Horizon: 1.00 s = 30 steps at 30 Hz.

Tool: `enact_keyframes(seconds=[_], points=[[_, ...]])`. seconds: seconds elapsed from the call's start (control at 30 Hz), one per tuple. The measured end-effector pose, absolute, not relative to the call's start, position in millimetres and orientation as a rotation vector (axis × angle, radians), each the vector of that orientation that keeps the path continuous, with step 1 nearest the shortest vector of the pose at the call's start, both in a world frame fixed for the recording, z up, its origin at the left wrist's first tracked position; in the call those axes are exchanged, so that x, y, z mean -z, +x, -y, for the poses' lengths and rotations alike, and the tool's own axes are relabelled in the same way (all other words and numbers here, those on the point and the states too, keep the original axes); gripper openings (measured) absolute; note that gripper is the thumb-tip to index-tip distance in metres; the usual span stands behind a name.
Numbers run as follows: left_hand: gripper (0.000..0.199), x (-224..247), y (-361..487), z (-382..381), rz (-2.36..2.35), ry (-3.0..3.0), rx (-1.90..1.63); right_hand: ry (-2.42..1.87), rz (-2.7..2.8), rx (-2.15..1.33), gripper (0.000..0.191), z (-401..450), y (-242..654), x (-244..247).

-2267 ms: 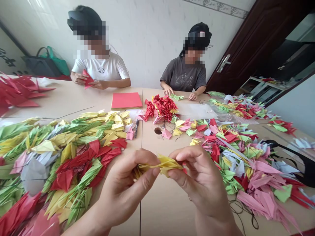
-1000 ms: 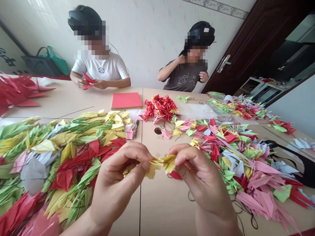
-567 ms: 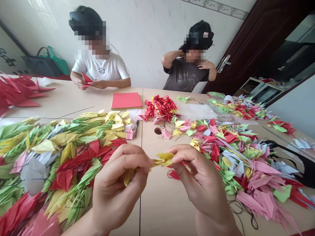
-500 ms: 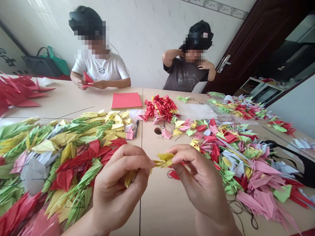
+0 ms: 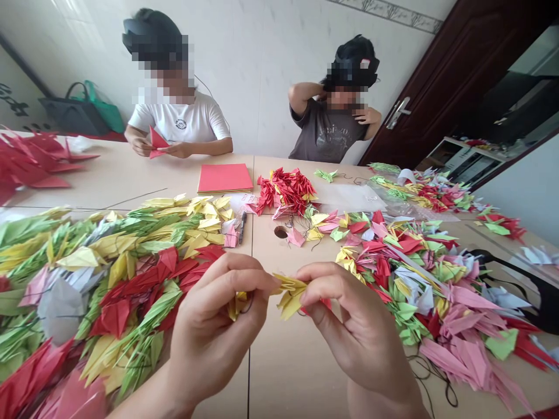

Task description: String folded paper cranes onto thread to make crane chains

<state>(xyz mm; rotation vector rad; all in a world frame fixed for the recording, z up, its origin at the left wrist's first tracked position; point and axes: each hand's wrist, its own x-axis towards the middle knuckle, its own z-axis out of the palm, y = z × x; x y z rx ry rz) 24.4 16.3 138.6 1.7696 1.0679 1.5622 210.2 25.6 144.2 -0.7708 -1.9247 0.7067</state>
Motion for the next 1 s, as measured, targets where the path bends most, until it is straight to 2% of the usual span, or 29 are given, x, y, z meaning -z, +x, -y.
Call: enact_keyframes(seconds=[0.17,0.4,0.63,0.83,1.0], points=[[0.025,-136.9,25.5,-16.0,-1.051,1.803,-1.495,-0.786,1.917,-0.709,0.020,-25.0,208.8,-143.1],[0.013,-138.0,30.3,-14.7,-0.991,1.442,-1.466,-0.950,1.889,-0.617,0.025,-25.1,205.0,-140.1],[0.009,-136.6,28.0,-20.8,-0.810,1.088,-1.343,-0.951,1.851,-0.670,0.018,-27.8,208.1,-141.5],[0.018,-142.5,29.3,-30.8,-0.657,0.777,-1.278,-0.943,1.792,-0.698,0.026,-28.2,209.8,-139.9],[0.028,-142.9,25.5,-33.8,-0.609,0.642,-1.197,-0.960,1.779,-0.693,0.025,-29.3,211.3,-141.5]])
